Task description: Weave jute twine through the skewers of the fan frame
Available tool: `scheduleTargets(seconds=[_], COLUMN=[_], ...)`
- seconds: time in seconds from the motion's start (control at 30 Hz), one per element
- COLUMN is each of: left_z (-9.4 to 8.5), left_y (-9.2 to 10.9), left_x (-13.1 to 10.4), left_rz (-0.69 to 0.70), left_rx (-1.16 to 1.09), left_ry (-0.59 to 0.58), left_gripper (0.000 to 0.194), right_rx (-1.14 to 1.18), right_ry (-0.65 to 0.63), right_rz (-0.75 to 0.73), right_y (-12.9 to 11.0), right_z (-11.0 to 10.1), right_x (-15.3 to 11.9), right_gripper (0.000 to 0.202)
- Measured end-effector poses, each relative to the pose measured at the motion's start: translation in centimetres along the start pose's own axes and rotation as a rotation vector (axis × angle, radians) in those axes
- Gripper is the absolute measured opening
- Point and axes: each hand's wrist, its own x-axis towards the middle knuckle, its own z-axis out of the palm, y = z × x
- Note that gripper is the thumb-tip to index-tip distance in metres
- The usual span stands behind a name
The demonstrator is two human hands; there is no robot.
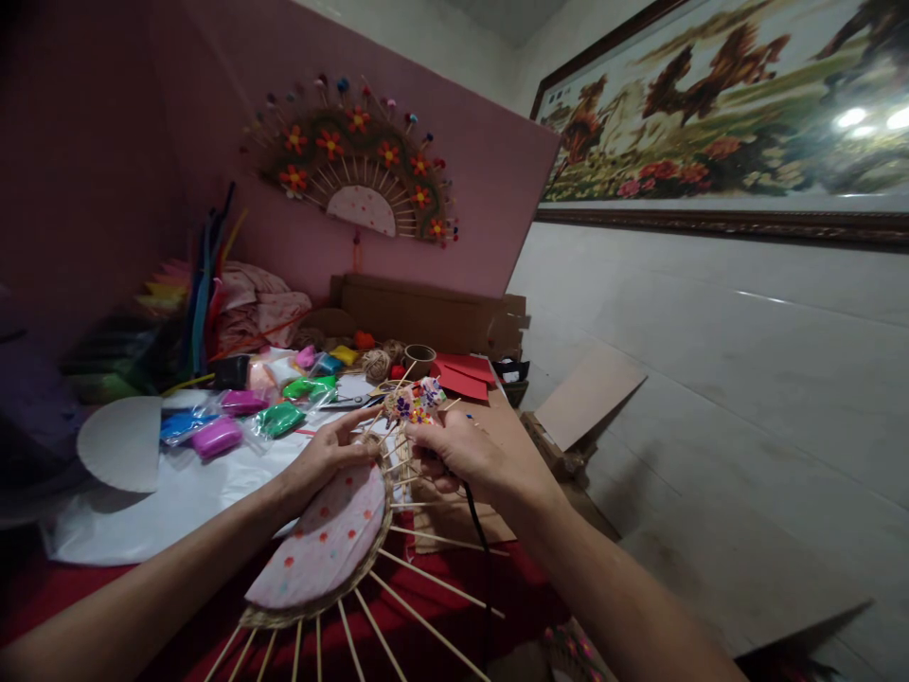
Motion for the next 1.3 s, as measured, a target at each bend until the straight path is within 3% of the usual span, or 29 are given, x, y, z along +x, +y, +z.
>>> scheduleTargets(seconds=[1.3], left_z=[0.17], left_y=[0.37], left_x=[-0.26], left_rz=[-0.022], left_rx=[0.002], left_ry=[-0.02], left_gripper=[0.074], right_rx=[-0.018], right_ry=[-0.007], right_rz=[0.044], right_y=[-0.15], right_z=[-0.14], right_x=[0.15], right_gripper=[0.019])
